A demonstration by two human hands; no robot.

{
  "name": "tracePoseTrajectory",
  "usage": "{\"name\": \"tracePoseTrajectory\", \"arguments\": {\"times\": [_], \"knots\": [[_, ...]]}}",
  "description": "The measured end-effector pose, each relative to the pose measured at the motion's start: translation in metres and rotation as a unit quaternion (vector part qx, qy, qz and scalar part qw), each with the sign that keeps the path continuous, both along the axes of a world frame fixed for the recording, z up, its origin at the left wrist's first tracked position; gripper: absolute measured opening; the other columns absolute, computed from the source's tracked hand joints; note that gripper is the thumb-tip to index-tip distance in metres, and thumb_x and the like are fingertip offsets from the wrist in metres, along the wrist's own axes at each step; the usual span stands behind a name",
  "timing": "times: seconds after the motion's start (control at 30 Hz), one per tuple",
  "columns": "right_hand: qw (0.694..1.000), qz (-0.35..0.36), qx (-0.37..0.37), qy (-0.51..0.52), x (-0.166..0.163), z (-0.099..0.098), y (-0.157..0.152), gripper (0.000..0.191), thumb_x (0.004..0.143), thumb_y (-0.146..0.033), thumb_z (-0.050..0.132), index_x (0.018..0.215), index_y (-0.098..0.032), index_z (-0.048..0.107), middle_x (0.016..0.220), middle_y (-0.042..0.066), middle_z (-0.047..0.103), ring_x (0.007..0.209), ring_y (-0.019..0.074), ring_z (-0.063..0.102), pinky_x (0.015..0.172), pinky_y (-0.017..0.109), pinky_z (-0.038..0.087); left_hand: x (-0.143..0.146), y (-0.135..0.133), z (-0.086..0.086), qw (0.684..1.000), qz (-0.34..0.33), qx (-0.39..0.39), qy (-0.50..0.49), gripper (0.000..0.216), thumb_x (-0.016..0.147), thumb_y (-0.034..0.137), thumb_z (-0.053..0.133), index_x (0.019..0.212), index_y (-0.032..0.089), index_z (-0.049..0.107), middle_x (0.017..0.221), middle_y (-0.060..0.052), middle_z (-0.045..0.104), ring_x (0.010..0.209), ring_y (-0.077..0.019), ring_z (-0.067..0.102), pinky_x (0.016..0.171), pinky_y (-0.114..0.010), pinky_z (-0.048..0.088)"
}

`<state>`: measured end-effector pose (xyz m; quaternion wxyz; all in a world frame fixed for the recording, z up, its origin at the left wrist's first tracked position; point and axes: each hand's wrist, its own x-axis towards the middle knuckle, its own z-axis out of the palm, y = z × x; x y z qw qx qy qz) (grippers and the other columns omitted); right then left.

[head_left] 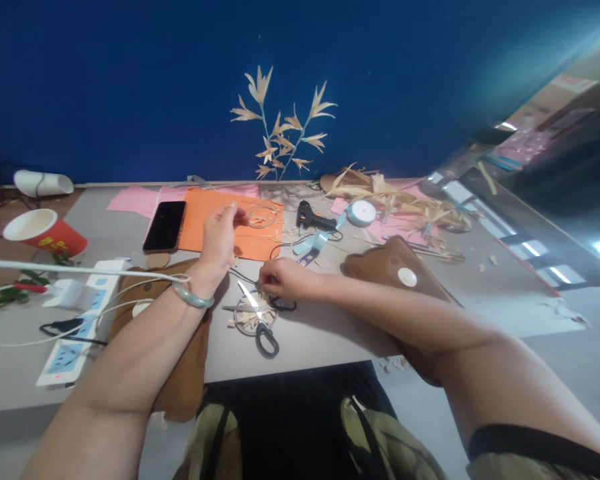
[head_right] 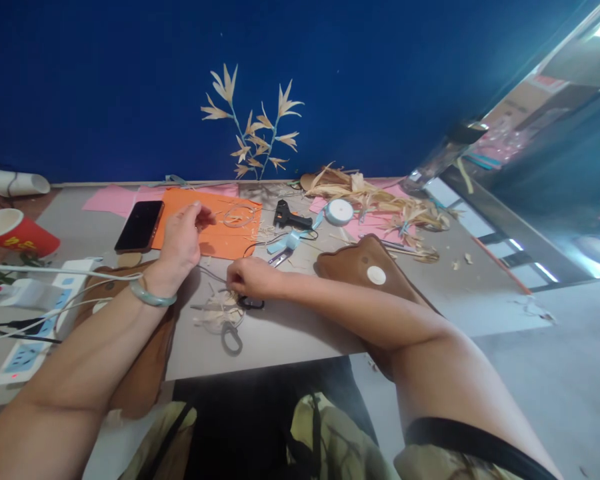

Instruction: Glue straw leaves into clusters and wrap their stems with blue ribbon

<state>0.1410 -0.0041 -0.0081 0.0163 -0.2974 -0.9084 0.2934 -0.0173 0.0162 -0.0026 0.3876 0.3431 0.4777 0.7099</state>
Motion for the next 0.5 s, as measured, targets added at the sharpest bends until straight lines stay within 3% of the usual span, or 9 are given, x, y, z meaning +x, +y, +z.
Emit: {"name": "tracePoseTrajectory", "arguments": {"times": [0.23,0.5], "knots": [[0.989,-0.079,-0.082,0.091,0.009,0.007,0.011,0.007,0.077,-0.014,0.062,0.073,-0.01,0.067,0.069,0.003,0.065,0.061,0.0093,0.053,0.06,0.02,0.039,0.001,-0.001,-0.001,0.999,-0.051,-0.014,0.006,0.023,0.081,0.03,0.059,0.063,0.016,0.061,0.059,0.0,0.061,0.057,-0.0102,0.058,0.065,-0.025,0.048],[0.935,-0.206,-0.182,0.223,0.025,0.012,0.029,0.018,0.072,-0.03,0.068,0.071,-0.013,0.067,0.069,0.001,0.066,0.062,0.0107,0.055,0.061,0.024,0.042,0.002,-0.004,-0.004,0.985,-0.16,-0.047,0.048,0.024,0.077,0.034,0.064,0.062,0.015,0.065,0.06,-0.002,0.063,0.057,-0.0117,0.059,0.066,-0.027,0.048]]}}
